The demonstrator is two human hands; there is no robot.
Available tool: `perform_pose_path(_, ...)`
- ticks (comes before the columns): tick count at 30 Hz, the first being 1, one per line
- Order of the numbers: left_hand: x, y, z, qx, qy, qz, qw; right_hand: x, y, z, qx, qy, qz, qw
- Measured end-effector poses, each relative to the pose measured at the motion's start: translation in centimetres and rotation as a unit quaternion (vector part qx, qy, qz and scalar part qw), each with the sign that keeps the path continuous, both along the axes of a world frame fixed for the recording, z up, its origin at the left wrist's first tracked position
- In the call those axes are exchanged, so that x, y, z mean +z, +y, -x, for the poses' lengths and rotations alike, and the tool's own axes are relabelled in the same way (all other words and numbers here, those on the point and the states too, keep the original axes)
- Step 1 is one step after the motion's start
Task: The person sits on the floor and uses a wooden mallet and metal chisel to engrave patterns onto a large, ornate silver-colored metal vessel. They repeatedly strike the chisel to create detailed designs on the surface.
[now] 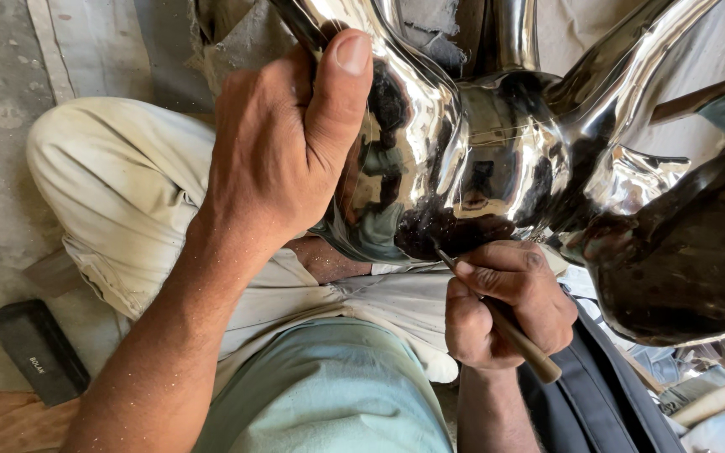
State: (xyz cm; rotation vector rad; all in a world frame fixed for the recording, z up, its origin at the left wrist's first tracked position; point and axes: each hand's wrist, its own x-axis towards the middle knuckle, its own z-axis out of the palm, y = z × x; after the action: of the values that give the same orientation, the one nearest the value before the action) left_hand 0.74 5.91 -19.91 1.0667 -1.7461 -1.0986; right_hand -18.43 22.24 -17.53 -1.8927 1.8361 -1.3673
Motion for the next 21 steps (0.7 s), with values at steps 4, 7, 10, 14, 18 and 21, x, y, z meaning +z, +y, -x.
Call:
perform_pose_path(4, -0.3, 0.0, 0.0, -0.008, 0.005, -0.013, 1.0, 0.0, -0.1, 0.0, 0.005, 0.011, -0.009, 1.0)
perform_pose_path(7, -0.2, -0.1, 0.0, -0.01, -0.026, -0.049, 0.998, 0.9, -1.4, 0.1, 0.001, -0.152, -0.028, 0.988)
perform_pose_path(10, 0.3, -0.2, 0.0, -0.007, -0.018, -0.038, 0.999, 2.9, -2.6, 0.1, 0.019, -0.204, -0.052, 0.977)
perform_pose_path(14, 1.1, -0.1, 0.2, 0.005, -0.012, -0.014, 1.0, 4.1, -4.7, 0.1, 0.002, -0.229, -0.058, 0.972)
perform_pose_path(18, 1.4, -0.3, 0.4, 0.01, -0.035, -0.055, 0.998, 4.6, -5.3, 0.2, -0.045, -0.136, -0.123, 0.982)
perform_pose_path(21, 1.6, -0.3, 0.4, 0.014, -0.048, -0.064, 0.997, 5.0, -5.3, 0.2, -0.071, -0.157, -0.155, 0.973)
